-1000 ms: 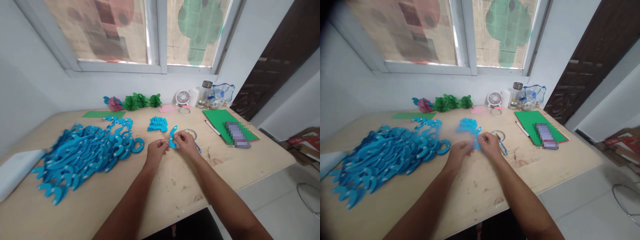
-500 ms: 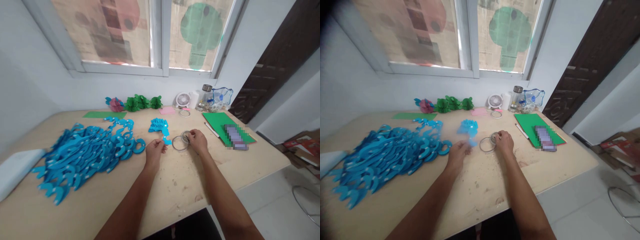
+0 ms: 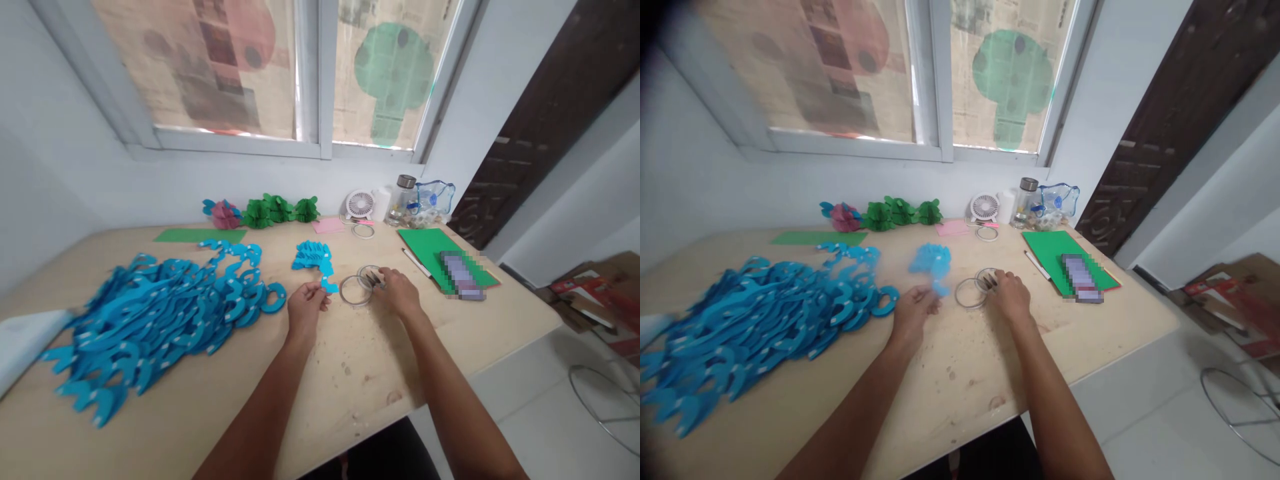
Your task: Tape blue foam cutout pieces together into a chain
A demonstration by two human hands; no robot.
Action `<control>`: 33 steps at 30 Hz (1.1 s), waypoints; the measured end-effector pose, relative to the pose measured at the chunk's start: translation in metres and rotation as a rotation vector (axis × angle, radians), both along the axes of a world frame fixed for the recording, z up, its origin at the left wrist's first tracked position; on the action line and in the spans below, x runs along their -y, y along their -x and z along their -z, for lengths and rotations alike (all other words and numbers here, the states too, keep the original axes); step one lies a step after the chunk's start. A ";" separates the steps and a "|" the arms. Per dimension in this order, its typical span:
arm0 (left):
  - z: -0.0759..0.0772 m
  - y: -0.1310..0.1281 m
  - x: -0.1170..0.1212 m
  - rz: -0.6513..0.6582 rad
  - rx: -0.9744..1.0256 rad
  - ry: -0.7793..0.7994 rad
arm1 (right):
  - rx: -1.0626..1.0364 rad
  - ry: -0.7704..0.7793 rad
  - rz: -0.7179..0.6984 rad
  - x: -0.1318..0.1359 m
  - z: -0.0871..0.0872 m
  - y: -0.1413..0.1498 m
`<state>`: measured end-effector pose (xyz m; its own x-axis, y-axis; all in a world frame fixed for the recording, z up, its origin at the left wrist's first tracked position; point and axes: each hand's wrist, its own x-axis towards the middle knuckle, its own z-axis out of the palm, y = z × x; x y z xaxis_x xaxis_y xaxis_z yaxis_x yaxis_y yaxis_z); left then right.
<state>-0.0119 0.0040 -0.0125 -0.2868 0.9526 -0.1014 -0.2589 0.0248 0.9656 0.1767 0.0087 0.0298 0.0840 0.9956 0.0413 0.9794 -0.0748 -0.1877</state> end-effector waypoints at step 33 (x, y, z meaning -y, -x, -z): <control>-0.002 0.003 0.001 0.027 -0.032 0.001 | -1.650 -0.218 0.280 -0.036 -0.026 -0.029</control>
